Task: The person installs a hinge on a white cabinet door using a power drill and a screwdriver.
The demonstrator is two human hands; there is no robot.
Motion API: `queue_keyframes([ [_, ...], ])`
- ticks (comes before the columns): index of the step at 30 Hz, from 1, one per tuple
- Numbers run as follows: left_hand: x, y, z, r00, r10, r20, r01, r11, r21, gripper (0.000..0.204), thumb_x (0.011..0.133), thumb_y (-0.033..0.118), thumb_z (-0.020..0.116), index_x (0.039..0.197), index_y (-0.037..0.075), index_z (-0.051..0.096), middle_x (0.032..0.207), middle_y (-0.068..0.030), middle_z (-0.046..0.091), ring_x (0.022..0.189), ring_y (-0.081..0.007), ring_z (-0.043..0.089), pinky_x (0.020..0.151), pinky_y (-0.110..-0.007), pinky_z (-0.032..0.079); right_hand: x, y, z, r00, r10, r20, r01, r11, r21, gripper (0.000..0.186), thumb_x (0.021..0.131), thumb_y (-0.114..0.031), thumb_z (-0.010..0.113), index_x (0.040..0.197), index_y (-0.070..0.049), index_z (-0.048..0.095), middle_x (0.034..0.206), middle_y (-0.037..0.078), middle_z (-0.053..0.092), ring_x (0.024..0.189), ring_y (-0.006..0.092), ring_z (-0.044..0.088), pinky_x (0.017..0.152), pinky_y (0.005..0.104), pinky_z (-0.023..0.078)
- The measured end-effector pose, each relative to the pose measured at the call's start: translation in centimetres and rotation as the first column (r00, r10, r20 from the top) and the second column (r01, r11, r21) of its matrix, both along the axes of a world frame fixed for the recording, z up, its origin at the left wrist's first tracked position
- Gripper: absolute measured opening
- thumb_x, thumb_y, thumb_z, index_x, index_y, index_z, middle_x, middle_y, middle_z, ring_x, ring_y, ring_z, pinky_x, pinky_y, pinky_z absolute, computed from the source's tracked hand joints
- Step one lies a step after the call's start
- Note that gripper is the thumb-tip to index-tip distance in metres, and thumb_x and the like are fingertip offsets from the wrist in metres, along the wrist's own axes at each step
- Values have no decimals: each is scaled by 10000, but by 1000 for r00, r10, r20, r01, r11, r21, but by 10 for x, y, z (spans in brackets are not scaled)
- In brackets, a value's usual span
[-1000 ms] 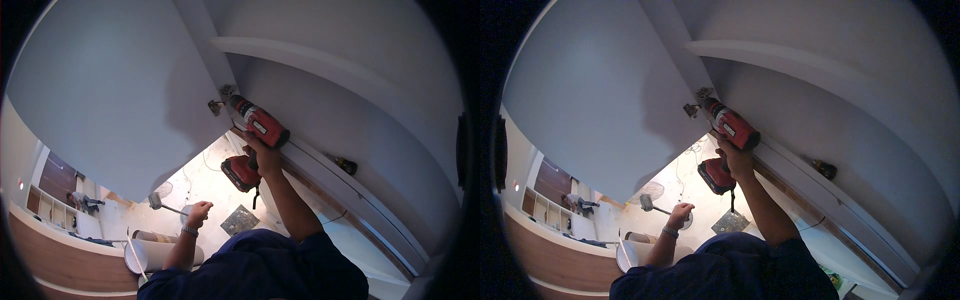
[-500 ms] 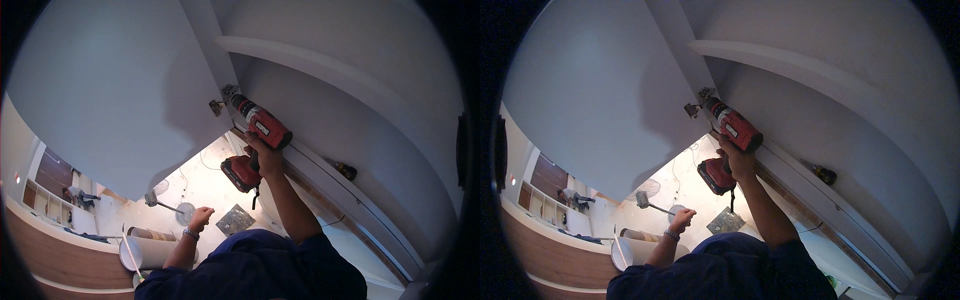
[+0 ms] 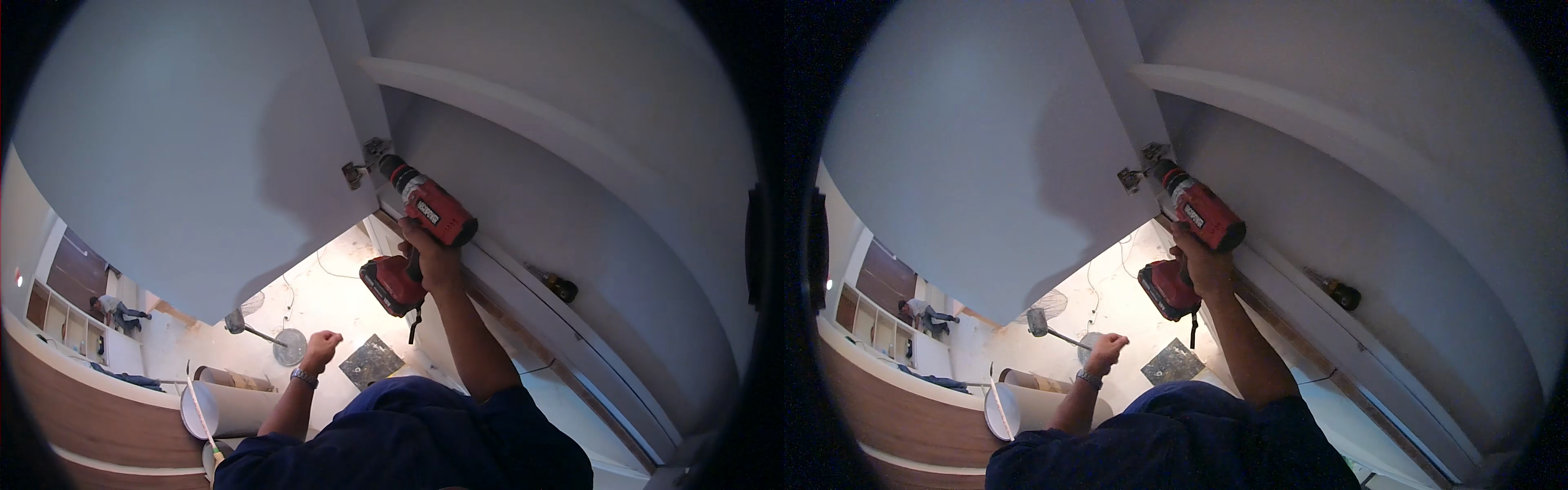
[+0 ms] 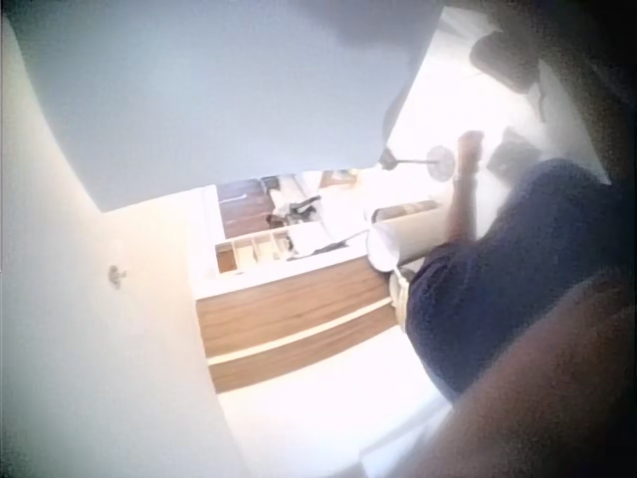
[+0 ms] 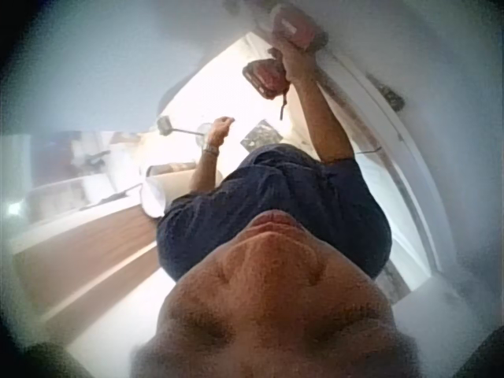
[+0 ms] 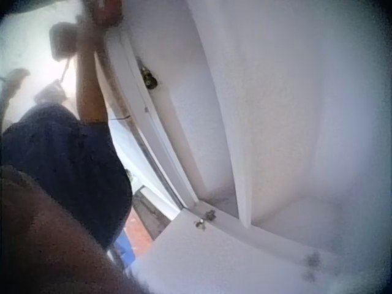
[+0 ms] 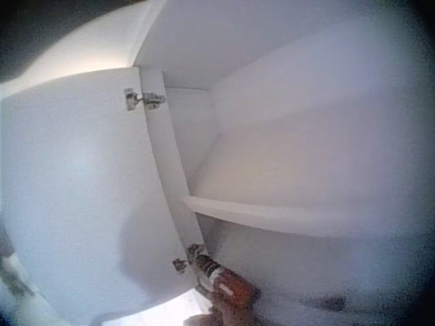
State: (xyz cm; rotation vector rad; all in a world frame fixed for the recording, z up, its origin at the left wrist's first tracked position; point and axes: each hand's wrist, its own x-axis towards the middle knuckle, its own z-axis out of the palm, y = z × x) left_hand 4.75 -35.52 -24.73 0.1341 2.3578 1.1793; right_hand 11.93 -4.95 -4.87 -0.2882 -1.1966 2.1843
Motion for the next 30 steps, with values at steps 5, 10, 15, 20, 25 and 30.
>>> queue_keyframes([
  [5,30,81,178,734,-148,-662,230,972,38,190,874,204,660,896,16,682,714,-164,661,620,-252,646,564,-338,478,0,5,-6,999,11,33,-13,998,60,237,804,-161,762,983,-80,630,792,13,620,618,121,618,571,283,507],
  [10,88,183,330,-19,-93,-996,732,677,-77,215,853,136,703,1055,68,681,811,-101,685,683,-230,669,611,-333,533,-8,8,-30,962,-144,-233,218,917,334,327,887,-236,680,1126,-26,605,954,114,653,826,239,661,753,390,537],
  [15,107,262,398,34,-226,-974,689,711,-141,476,841,321,702,1228,66,592,854,-133,694,730,-269,679,631,-379,518,-25,14,-37,988,-144,-54,153,904,398,317,872,-225,697,1110,-40,599,927,90,633,795,218,640,726,374,525],
  [20,104,285,413,-23,-372,-928,667,686,-291,422,868,360,654,1154,51,612,770,-143,678,747,-324,676,650,-440,507,-28,34,-37,977,-158,140,84,902,424,309,857,-214,713,1094,-54,594,899,67,613,764,197,618,699,358,512],
  [25,105,303,415,-13,-356,-935,678,684,-269,306,858,320,652,988,44,631,757,-148,673,743,-324,676,645,-436,512,-31,41,-42,954,-181,241,52,887,459,306,843,-202,730,1078,-68,588,872,43,593,733,175,597,673,343,500],
  [30,103,312,404,-16,-234,-972,712,680,-176,250,854,265,641,923,25,631,761,-147,678,735,-330,676,635,-428,520,-33,45,-45,933,-203,298,39,878,477,306,828,-191,746,1062,-82,583,845,20,573,702,154,576,646,327,488],
])
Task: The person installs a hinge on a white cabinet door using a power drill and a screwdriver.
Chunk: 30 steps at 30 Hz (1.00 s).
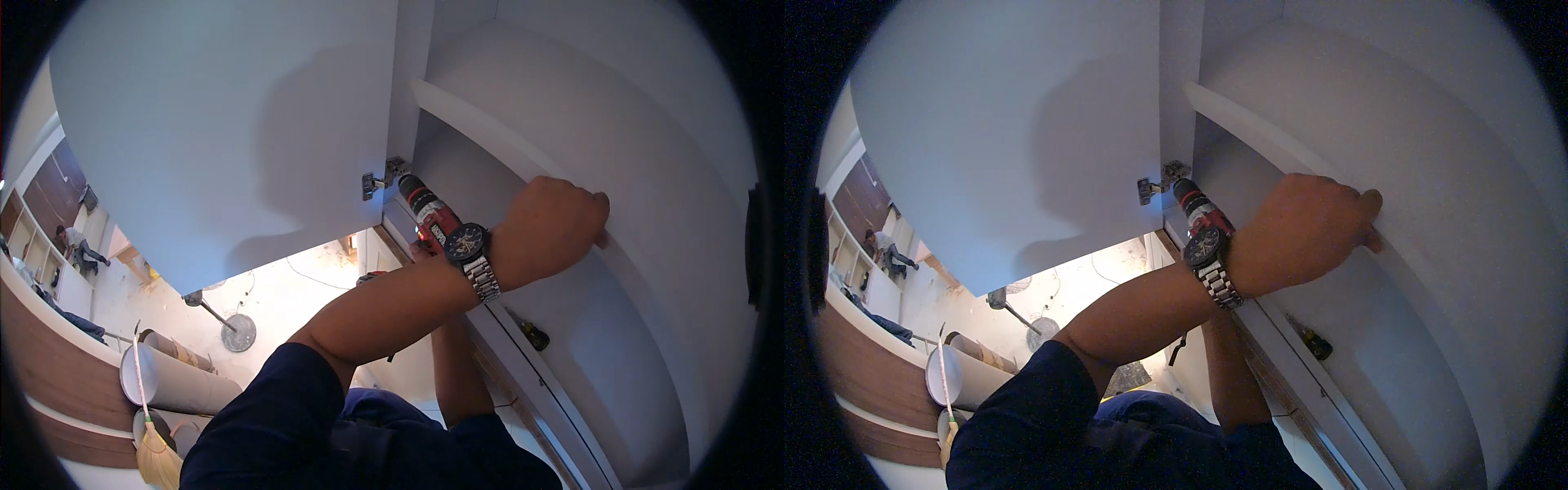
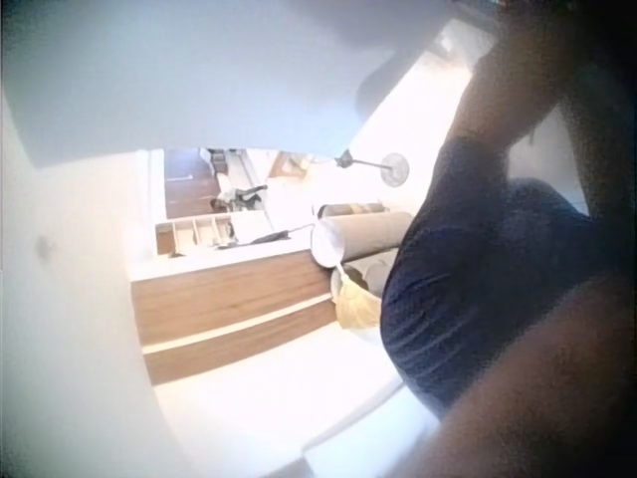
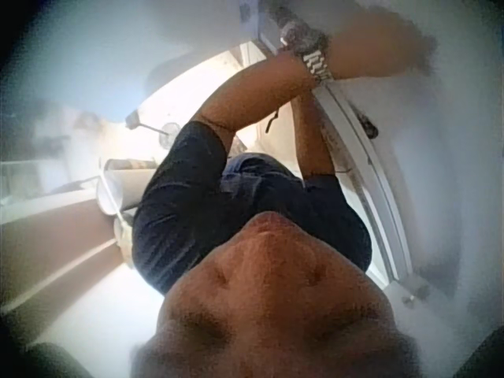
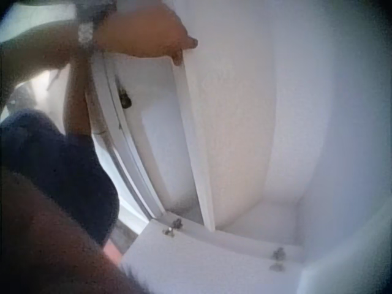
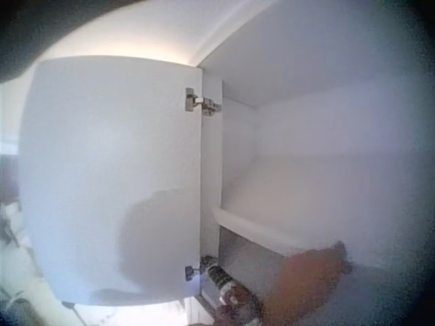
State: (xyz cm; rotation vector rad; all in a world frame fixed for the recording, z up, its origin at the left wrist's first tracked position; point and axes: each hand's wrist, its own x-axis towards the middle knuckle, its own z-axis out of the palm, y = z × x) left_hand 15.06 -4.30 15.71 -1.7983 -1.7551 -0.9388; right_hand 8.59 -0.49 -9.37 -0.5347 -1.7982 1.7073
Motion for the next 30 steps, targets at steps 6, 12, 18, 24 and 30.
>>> queue_keyframes([
  [6,-1,6,-1,998,-51,-34,52,998,24,210,863,203,619,896,-4,618,758,-157,678,722,-335,678,636,-423,524,-1,7,-3,999,-15,38,15,1000,1,309,813,-179,763,1046,-96,578,818,-4,552,671,133,555,620,312,475],
  [12,-7,9,-4,993,-92,-69,95,994,52,226,860,214,645,836,-6,595,734,-165,673,730,-323,689,611,-417,523,0,-6,-2,996,-75,-42,79,992,98,280,828,-216,753,1027,-90,602,835,10,582,694,127,565,655,316,474],
  [18,-8,11,-3,988,-130,-79,136,987,80,234,861,211,659,822,-10,589,718,-161,674,704,-312,691,600,-404,523,-4,-3,-6,995,-101,21,97,985,144,263,831,-221,752,1012,-90,614,844,11,594,702,120,574,658,308,480],
  [24,-10,10,-2,988,-132,-77,136,990,47,239,865,210,657,830,-18,593,720,-167,677,701,-309,696,601,-399,527,-13,0,-24,989,-115,92,94,974,205,249,834,-226,751,1000,-90,623,852,13,603,708,115,581,661,302,485],
  [30,-9,14,-4,987,-137,-83,143,988,62,245,870,207,655,867,-34,609,736,-174,683,712,-303,703,604,-388,532,-24,10,-38,995,-24,96,22,999,25,230,850,-262,735,975,-89,650,885,18,633,748,129,617,683,314,507],
])
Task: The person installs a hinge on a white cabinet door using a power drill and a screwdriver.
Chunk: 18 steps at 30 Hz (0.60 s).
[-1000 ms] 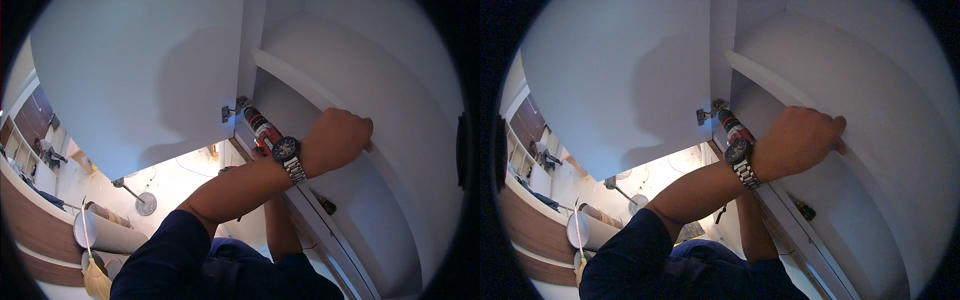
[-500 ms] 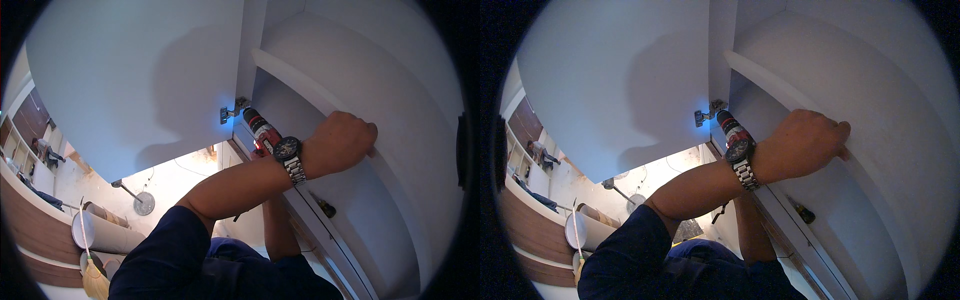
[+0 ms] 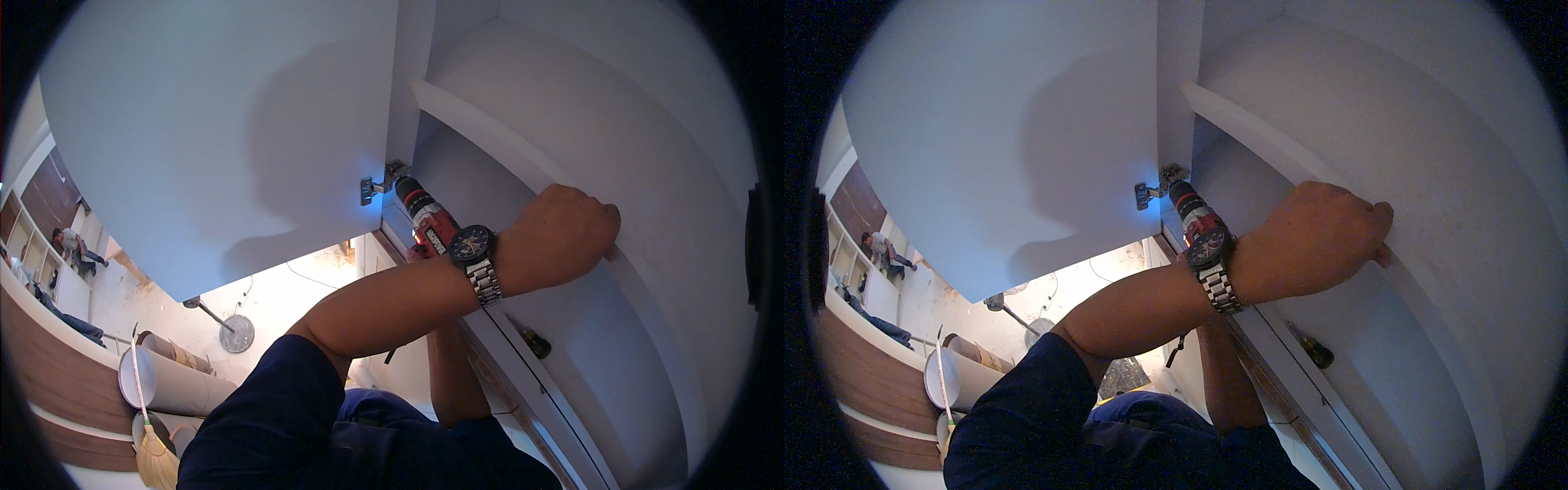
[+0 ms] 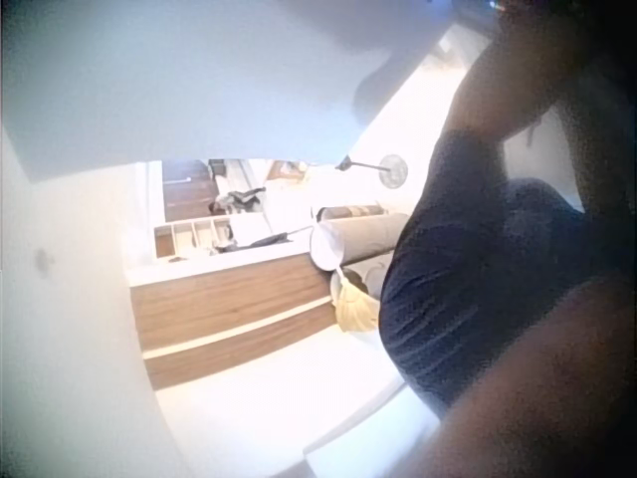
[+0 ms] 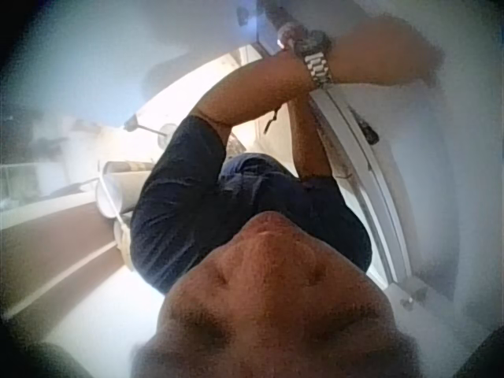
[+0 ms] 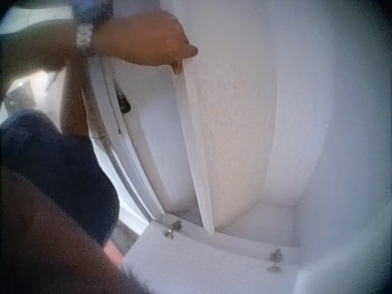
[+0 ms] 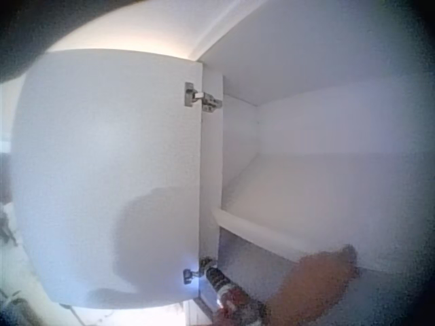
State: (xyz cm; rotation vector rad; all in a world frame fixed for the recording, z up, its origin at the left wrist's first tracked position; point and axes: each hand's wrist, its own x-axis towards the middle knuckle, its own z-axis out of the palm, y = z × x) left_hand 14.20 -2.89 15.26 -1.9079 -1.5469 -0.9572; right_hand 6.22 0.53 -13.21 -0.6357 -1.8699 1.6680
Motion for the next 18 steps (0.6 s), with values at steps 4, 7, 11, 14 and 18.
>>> queue_keyframes([
  [4,2,0,1,1000,12,-2,-12,1000,-25,249,869,211,652,853,-33,602,723,-170,677,711,-313,698,606,-392,532,4,-3,10,998,-35,58,35,999,-10,241,864,-294,706,981,-90,655,893,27,644,775,152,630,699,333,515],
  [7,2,0,-1,1000,23,-12,-23,1000,2,256,863,221,653,839,-26,594,711,-166,670,705,-322,691,608,-401,530,4,-5,14,999,-41,15,41,999,-25,265,878,-327,671,999,-91,657,906,40,654,807,179,635,727,356,517],
  [11,1,0,0,998,52,-47,-51,999,11,270,853,241,662,845,-18,588,699,-164,660,686,-332,680,604,-419,525,4,-11,21,997,-23,-77,14,992,-126,307,896,-370,624,1023,-92,660,924,57,666,848,214,641,765,387,521],
  [14,6,-1,6,997,70,-23,-72,992,-108,273,843,253,672,882,-4,590,721,-156,664,712,-330,680,619,-434,521,7,-9,33,971,-12,-237,-79,924,-374,344,910,-402,588,1041,-93,662,937,70,676,879,241,646,793,410,523],
  [18,9,-16,3,998,68,1,-67,993,-94,342,852,294,675,1002,-4,599,796,-174,675,796,-328,682,656,-433,524,21,-23,47,852,-120,-510,-382,522,-762,396,928,-445,541,1065,-94,665,954,87,688,920,276,652,831,440,526],
])
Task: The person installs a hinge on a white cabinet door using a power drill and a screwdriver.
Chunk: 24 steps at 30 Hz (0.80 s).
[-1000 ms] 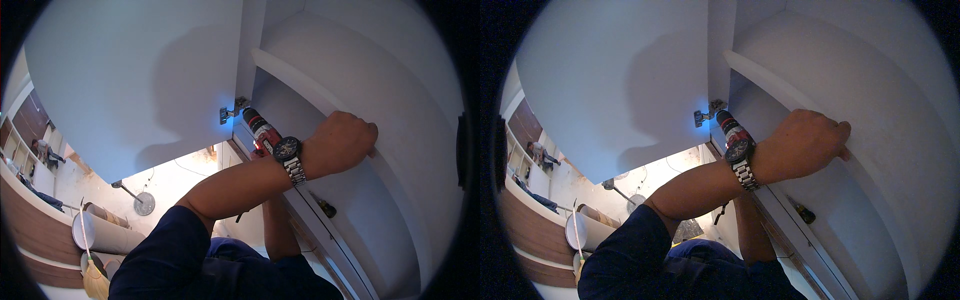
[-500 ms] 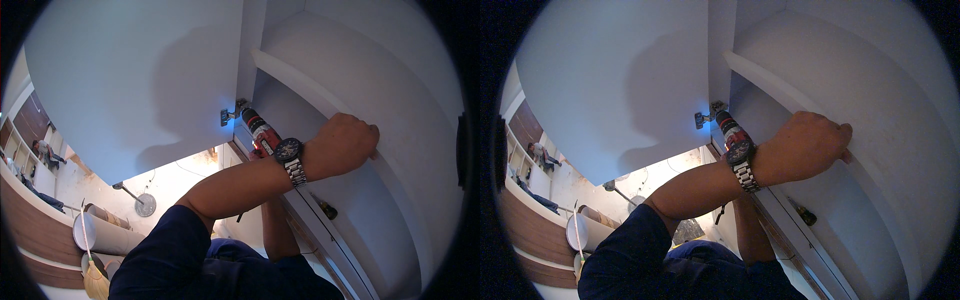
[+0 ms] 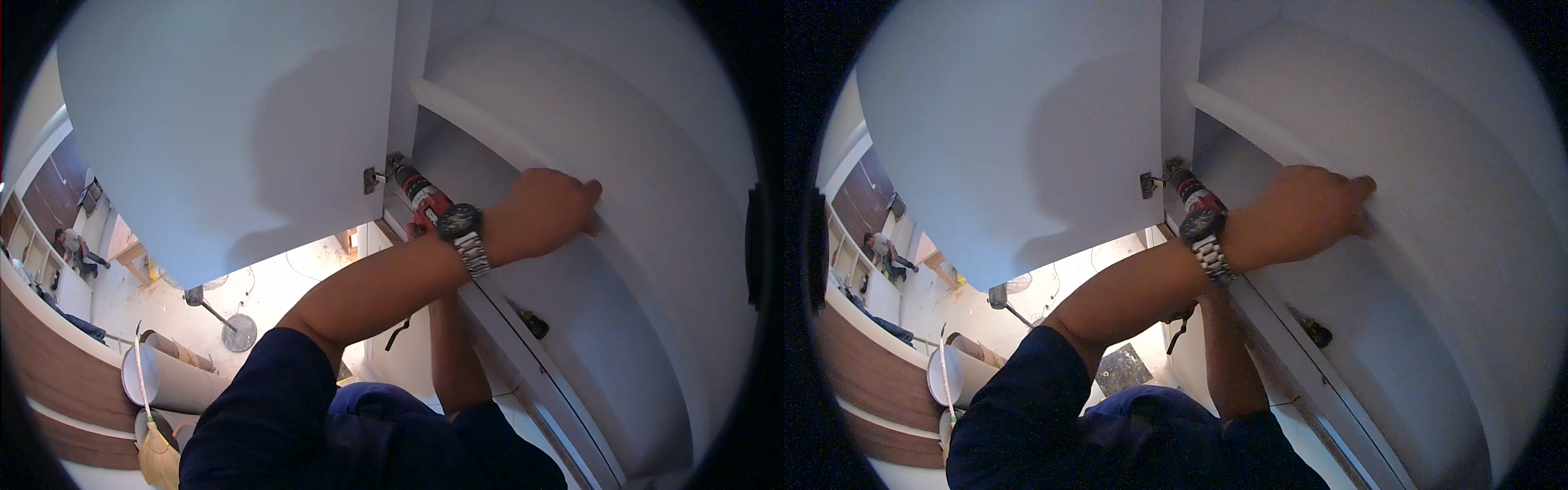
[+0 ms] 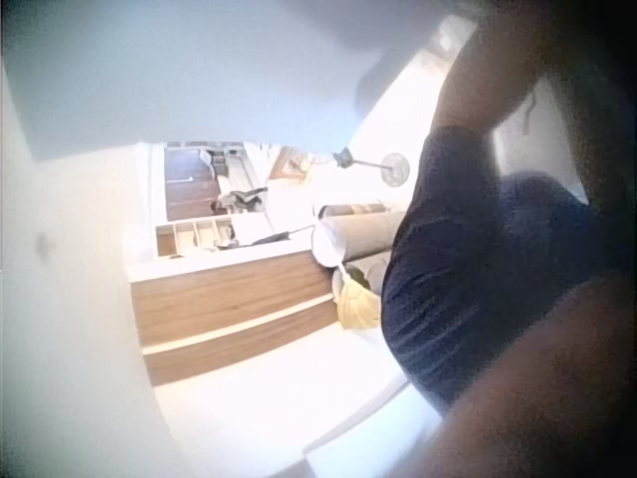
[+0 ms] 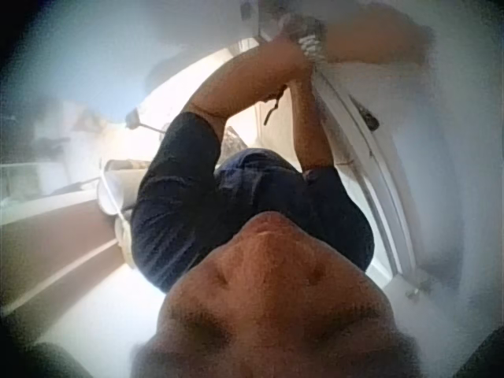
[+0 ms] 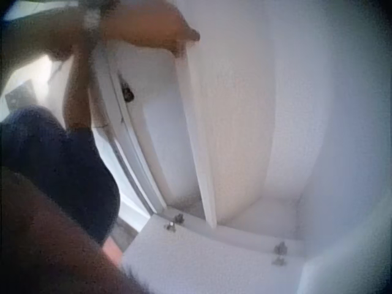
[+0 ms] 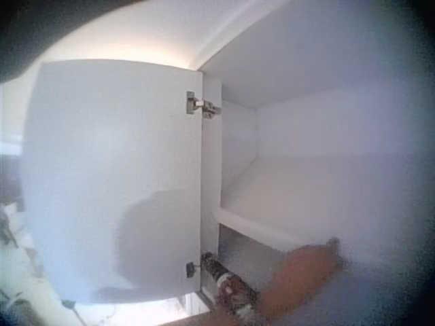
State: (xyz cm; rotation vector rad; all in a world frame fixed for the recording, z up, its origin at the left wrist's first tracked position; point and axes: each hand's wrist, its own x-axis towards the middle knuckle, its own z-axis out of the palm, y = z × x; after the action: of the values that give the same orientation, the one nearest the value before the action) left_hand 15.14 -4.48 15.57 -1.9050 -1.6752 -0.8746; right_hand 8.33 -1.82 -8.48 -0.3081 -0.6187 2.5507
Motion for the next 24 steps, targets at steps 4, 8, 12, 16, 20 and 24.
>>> queue_keyframes([
  [4,-19,-62,-47,875,50,481,-91,994,61,399,924,262,622,1220,6,549,945,-191,665,867,-286,676,733,-382,525,40,-35,70,981,-80,178,94,993,-75,300,879,-310,610,1044,-63,654,891,65,670,792,227,639,718,395,523],
  [8,-54,-153,-177,-110,-67,992,-217,975,42,131,880,91,625,954,29,536,816,-29,537,686,-129,489,633,-289,454,105,-12,18,990,-76,117,-4,822,569,280,834,-169,749,1044,-47,610,906,69,665,680,179,637,623,326,537],
  [12,-122,-345,-545,367,376,851,-162,926,-340,180,668,-50,616,580,56,501,519,-111,475,472,-227,505,466,-349,431,118,-51,47,999,7,54,-38,799,601,289,782,-43,655,1068,-32,618,906,61,656,609,145,597,567,288,490],
  [16,-94,-362,-610,106,362,926,-69,932,-356,235,744,38,596,546,79,475,543,-92,463,531,-189,475,531,-328,425,131,-39,43,992,-26,127,-65,750,658,304,774,-19,650,1077,-27,619,918,64,663,630,143,605,576,288,495],
  [20,-70,-264,-425,-549,-298,781,-320,938,133,135,835,-45,435,796,36,535,749,-59,495,713,-173,493,693,-309,448,139,-31,18,983,70,172,-170,714,679,355,759,7,641,1111,-22,602,946,69,673,669,138,623,599,292,514],
  [24,-90,-234,-275,-349,-527,775,-405,831,382,361,985,113,485,1328,8,449,1388,-154,501,1296,-283,472,1093,-445,366,132,-35,24,961,215,172,-271,639,720,412,744,22,650,1148,-20,585,970,84,681,701,129,644,626,279,539],
])
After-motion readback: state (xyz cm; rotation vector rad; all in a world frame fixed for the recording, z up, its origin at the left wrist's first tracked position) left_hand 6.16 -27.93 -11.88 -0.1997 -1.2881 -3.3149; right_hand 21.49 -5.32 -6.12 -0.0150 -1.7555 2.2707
